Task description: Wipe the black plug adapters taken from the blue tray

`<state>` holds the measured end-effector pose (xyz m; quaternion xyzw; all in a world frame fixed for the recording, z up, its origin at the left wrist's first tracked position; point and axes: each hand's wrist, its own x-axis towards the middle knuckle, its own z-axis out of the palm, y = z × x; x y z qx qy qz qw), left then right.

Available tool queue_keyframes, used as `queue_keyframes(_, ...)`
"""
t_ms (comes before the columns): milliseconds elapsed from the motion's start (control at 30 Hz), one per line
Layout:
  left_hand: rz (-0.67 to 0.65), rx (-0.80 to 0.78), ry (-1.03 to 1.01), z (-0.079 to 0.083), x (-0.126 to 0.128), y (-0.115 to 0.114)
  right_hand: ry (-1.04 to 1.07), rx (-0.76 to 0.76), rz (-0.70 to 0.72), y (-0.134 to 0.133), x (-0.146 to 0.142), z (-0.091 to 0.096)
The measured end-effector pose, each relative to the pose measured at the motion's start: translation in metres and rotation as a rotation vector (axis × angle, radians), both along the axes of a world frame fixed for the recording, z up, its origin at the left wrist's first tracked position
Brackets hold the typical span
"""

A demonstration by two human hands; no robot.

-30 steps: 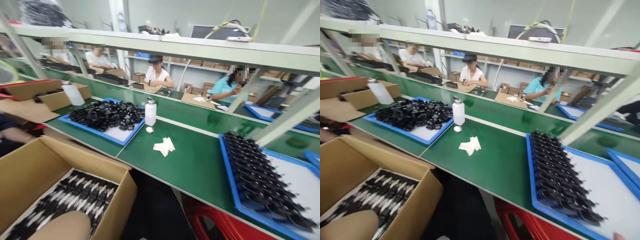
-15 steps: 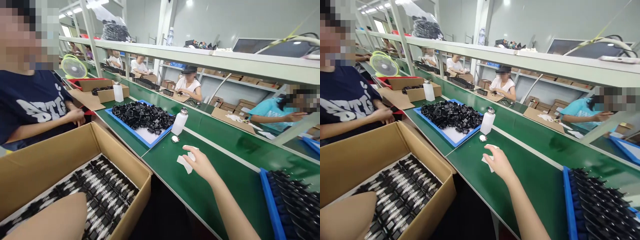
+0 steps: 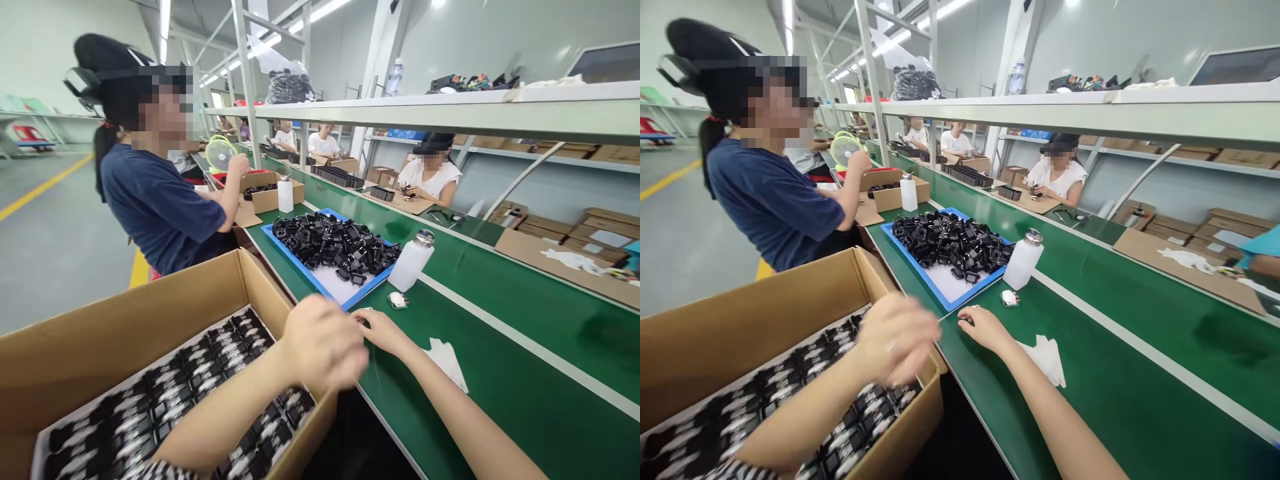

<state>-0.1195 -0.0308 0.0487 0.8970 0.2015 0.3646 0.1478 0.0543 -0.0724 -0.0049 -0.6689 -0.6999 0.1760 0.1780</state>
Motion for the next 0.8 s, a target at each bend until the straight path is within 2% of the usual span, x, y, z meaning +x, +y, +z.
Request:
queue_keyframes(33,0.029,-0.018,0.076,-0.001,0.012,0.013,-0.020,-0.003,-0.007,0.003,-0.001,-0.001)
queue_keyframes(67,0.120,-0.068,0.162,-0.003,0.025,0.027,-0.052,0.002,-0.017,0.005,-0.002,-0.002)
queue_keyframes(167,0.355,-0.299,0.450,-0.015,0.067,0.066,-0.204,0.026,-0.027,0.007,-0.010,-0.003)
queue_keyframes(267,0.495,-0.450,0.552,-0.028,0.097,0.089,-0.399,0.013,-0.003,0.004,-0.020,-0.002)
queue_keyframes(400,0.523,-0.443,0.487,-0.043,0.111,0.097,-0.609,0.048,0.007,-0.003,-0.026,-0.010)
queue_keyframes(567,0.469,-0.466,0.422,-0.052,0.108,0.102,-0.702,0.120,-0.003,-0.006,-0.028,-0.027)
queue_keyframes(633,0.456,-0.489,0.365,-0.053,0.106,0.103,-0.686,0.080,0.007,-0.006,-0.029,-0.021)
queue_keyframes(700,0.452,-0.502,0.323,-0.054,0.105,0.103,-0.595,-0.024,0.081,-0.010,-0.023,-0.003)
queue_keyframes(800,0.457,-0.504,0.304,-0.053,0.104,0.104,-0.328,-0.299,0.230,-0.024,0.015,0.034)
